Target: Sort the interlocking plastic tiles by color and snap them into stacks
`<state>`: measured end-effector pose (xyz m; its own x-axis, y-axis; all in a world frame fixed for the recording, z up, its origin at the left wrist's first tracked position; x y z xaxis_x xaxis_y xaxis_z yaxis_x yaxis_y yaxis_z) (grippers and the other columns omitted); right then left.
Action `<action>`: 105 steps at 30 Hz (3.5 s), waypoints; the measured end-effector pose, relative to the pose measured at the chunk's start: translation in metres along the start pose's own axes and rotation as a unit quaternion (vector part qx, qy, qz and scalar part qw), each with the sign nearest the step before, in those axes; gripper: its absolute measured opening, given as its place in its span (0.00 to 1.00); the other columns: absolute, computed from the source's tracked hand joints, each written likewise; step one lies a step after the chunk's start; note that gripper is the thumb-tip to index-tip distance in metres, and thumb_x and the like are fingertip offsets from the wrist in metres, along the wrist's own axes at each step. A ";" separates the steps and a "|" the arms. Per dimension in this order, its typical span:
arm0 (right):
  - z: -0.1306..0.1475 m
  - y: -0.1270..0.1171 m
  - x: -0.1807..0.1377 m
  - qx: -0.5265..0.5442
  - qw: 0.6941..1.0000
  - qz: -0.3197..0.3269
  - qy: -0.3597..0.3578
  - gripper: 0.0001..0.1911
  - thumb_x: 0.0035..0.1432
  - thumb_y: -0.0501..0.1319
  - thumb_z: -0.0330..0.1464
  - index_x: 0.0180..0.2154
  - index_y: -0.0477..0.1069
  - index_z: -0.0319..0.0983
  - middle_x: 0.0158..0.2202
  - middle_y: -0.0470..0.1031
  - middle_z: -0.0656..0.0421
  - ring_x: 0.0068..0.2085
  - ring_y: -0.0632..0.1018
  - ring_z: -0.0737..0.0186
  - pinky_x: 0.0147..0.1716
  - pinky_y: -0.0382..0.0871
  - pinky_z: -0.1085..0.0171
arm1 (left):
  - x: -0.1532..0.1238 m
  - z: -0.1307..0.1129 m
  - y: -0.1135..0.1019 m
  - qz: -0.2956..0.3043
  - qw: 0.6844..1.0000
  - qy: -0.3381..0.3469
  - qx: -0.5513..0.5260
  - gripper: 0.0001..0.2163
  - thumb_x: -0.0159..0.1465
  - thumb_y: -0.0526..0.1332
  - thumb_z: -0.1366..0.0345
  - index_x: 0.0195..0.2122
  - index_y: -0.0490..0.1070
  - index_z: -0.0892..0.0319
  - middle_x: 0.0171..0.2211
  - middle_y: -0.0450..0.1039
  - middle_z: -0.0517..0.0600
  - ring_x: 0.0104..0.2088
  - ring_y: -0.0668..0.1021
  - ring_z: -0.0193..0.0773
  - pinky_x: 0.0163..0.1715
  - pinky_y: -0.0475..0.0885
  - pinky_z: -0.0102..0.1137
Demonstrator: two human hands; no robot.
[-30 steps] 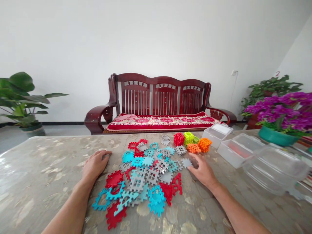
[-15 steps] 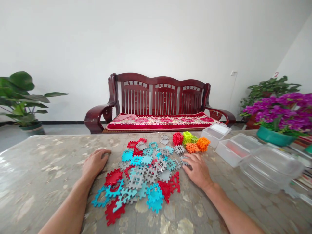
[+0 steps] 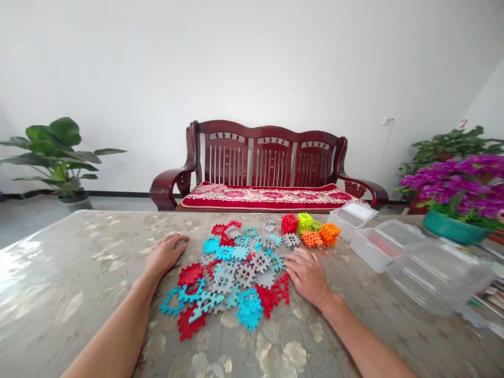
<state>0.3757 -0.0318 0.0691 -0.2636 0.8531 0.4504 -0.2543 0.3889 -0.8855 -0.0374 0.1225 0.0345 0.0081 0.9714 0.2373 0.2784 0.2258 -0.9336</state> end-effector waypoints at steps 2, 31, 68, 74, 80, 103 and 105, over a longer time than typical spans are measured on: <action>0.003 0.000 0.000 0.004 1.000 -0.002 -0.010 0.13 0.63 0.58 0.30 0.44 0.79 0.48 0.50 0.79 0.61 0.57 0.69 0.49 0.55 0.60 0.48 | -0.002 -0.006 0.001 0.014 1.000 0.001 0.016 0.21 0.65 0.50 0.57 0.56 0.72 0.51 0.62 0.67 0.51 0.60 0.71 0.44 0.62 0.61 0.38; -0.006 0.013 0.018 0.036 0.999 0.023 -0.009 0.25 0.55 0.64 0.36 0.55 0.71 0.45 0.51 0.77 0.53 0.55 0.70 0.50 0.56 0.61 0.50 | -0.046 -0.033 -0.003 0.010 1.000 0.007 0.006 0.21 0.66 0.50 0.57 0.58 0.70 0.47 0.63 0.67 0.50 0.63 0.67 0.44 0.63 0.58 0.40; -0.073 -0.014 0.051 -0.097 0.990 -0.091 0.048 0.25 0.57 0.65 0.34 0.56 0.69 0.41 0.48 0.76 0.50 0.52 0.72 0.49 0.52 0.63 0.53 | -0.043 -0.028 0.000 0.006 0.999 0.012 0.033 0.22 0.65 0.48 0.55 0.57 0.71 0.49 0.62 0.68 0.50 0.61 0.70 0.46 0.61 0.62 0.42; -0.071 -0.006 0.046 -0.068 0.993 -0.088 0.047 0.19 0.57 0.63 0.31 0.52 0.74 0.43 0.46 0.77 0.52 0.49 0.73 0.52 0.51 0.64 0.55 | -0.044 -0.029 0.000 0.009 0.999 0.008 0.041 0.22 0.66 0.48 0.56 0.58 0.70 0.49 0.62 0.67 0.50 0.61 0.70 0.47 0.61 0.62 0.44; -0.067 -0.006 0.047 -0.055 0.993 -0.093 0.043 0.19 0.58 0.61 0.27 0.50 0.75 0.46 0.44 0.78 0.55 0.50 0.73 0.53 0.51 0.62 0.54 | -0.044 -0.029 0.002 0.006 0.999 0.008 0.046 0.22 0.66 0.48 0.57 0.58 0.70 0.48 0.62 0.67 0.50 0.61 0.69 0.47 0.61 0.62 0.44; 0.011 0.031 0.095 -0.002 0.996 0.088 -0.017 0.34 0.55 0.63 0.35 0.63 0.62 0.41 0.61 0.69 0.53 0.66 0.58 0.47 0.64 0.49 0.49 | -0.047 -0.037 -0.003 0.011 0.998 0.007 0.061 0.22 0.67 0.46 0.58 0.59 0.69 0.50 0.62 0.67 0.51 0.60 0.70 0.48 0.59 0.63 0.45; 0.007 0.039 0.100 -0.007 0.994 0.110 -0.020 0.34 0.55 0.62 0.34 0.63 0.62 0.40 0.61 0.69 0.51 0.66 0.59 0.46 0.63 0.49 0.48 | -0.047 -0.037 -0.005 0.008 0.998 0.007 0.055 0.22 0.67 0.47 0.58 0.58 0.69 0.50 0.62 0.67 0.51 0.60 0.70 0.48 0.59 0.63 0.45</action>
<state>0.3325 0.0663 0.0808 -0.3485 0.9034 0.2498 -0.1732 0.1998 -0.9644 -0.0035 0.0731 0.0375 0.0257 0.9739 0.2255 0.1711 0.2179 -0.9608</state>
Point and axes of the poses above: each hand's wrist, its own x-axis towards the middle knuckle, its own y-axis out of the palm, z = x × y, the point moved 10 cm from there along x, towards the middle knuckle
